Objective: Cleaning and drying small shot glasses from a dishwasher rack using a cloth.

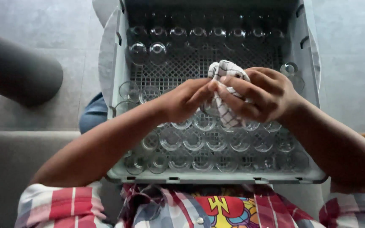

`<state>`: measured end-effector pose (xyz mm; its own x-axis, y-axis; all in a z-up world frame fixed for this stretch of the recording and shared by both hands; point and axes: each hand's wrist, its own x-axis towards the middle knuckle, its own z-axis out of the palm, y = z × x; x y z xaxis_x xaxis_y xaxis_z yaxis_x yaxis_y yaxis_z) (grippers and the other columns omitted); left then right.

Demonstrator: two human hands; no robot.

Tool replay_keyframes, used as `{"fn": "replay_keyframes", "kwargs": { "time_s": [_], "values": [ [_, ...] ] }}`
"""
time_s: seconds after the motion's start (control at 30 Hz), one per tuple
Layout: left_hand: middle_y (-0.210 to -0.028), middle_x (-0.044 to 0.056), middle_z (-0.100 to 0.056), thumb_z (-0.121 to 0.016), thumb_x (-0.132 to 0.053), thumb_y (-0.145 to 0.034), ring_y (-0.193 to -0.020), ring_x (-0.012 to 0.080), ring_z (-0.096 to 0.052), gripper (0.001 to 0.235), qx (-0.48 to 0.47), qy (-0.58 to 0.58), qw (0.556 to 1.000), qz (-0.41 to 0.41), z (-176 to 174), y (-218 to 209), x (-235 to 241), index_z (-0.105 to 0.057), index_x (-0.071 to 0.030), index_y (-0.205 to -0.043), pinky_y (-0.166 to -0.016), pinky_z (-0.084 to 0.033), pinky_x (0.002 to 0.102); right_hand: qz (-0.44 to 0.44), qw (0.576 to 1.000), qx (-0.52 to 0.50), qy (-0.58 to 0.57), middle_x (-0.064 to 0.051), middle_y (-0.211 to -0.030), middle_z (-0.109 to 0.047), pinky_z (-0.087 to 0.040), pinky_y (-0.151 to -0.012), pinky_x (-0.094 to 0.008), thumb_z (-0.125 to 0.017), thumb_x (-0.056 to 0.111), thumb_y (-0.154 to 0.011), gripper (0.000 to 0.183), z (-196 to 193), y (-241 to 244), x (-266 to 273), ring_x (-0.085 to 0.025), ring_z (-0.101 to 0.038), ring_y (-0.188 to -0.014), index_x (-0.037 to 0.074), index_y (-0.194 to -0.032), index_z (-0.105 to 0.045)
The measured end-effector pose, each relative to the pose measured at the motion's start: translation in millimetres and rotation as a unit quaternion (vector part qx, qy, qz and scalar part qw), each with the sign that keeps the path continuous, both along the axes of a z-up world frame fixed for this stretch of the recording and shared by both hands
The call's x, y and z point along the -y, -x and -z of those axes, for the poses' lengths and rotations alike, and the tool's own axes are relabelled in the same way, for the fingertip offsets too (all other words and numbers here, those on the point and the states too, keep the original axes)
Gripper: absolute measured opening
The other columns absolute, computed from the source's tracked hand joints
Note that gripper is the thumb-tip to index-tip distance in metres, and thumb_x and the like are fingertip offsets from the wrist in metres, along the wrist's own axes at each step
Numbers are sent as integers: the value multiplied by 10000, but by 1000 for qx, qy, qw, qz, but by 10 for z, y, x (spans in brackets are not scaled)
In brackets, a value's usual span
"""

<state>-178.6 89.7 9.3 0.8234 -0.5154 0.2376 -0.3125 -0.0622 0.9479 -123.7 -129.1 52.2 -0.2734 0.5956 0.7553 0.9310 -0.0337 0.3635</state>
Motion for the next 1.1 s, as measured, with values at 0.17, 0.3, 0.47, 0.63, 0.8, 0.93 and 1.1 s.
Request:
{"fn": "replay_keyframes", "kwargs": {
  "time_s": [0.17, 0.3, 0.47, 0.63, 0.8, 0.93, 1.1],
  "values": [
    [-670, 177, -673, -171, -559, -1070, -494, 240, -677, 721, -47, -25, 999, 6, 6, -8, 22, -638, -55, -852, -454, -595, 356, 108, 994, -10, 9, -148, -871, -646, -537, -480, -343, -532, 90, -1049, 234, 68, 171, -77, -191, -513, -531, 14, -998, -748],
    [-588, 158, -654, -231, -620, -1024, -439, 236, -669, 740, -118, -72, 990, -37, 55, 6, 67, -630, -70, -730, -392, -565, 335, 123, 992, -8, 30, -176, -789, -590, -504, -450, -419, -497, 29, -1005, 216, 77, 204, -27, -272, -510, -485, 1, -958, -705],
    [-903, 147, -612, -436, -597, -1034, -678, 246, -721, 586, -107, 27, 991, 79, -168, 27, -54, -553, -41, -1176, -592, -642, 391, 5, 998, -54, -25, -189, -807, -564, -446, -399, -383, -543, -26, -944, 232, -84, 100, -33, -247, -460, -475, -62, -1153, -635],
    [-745, 111, -621, -524, -504, -1028, -638, 225, -717, 506, -63, -9, 991, 115, -398, 71, -45, -526, -8, -1127, -582, -615, 369, 90, 991, -95, 40, -53, -765, -531, -442, -396, -332, -499, -44, -914, 239, -251, 240, 49, -181, -437, -441, 9, -978, -723],
    [-680, 122, -622, -532, -461, -1030, -565, 219, -695, 450, -41, -24, 994, 102, -365, 53, -87, -532, -16, -1099, -529, -593, 354, 88, 989, -108, 49, -52, -762, -517, -433, -383, -363, -493, -36, -947, 195, -207, 179, -4, -219, -461, -442, 17, -996, -674],
    [-720, 151, -612, -567, -433, -1016, -581, 241, -700, 451, -22, -25, 995, 94, -424, 1, -97, -540, 5, -1117, -516, -608, 372, 61, 993, -98, 39, -57, -724, -511, -408, -391, -306, -584, -16, -958, 113, -256, 133, -29, -189, -456, -423, 30, -964, -687],
    [-703, 154, -606, -624, -422, -992, -593, 225, -675, 431, -15, -27, 995, 91, -336, -20, -119, -568, -5, -1083, -515, -610, 346, 94, 988, -108, 62, -20, -743, -508, -418, -408, -301, -525, -7, -959, 214, -203, 123, -11, -185, -490, -454, 60, -986, -727]
  ]
}}
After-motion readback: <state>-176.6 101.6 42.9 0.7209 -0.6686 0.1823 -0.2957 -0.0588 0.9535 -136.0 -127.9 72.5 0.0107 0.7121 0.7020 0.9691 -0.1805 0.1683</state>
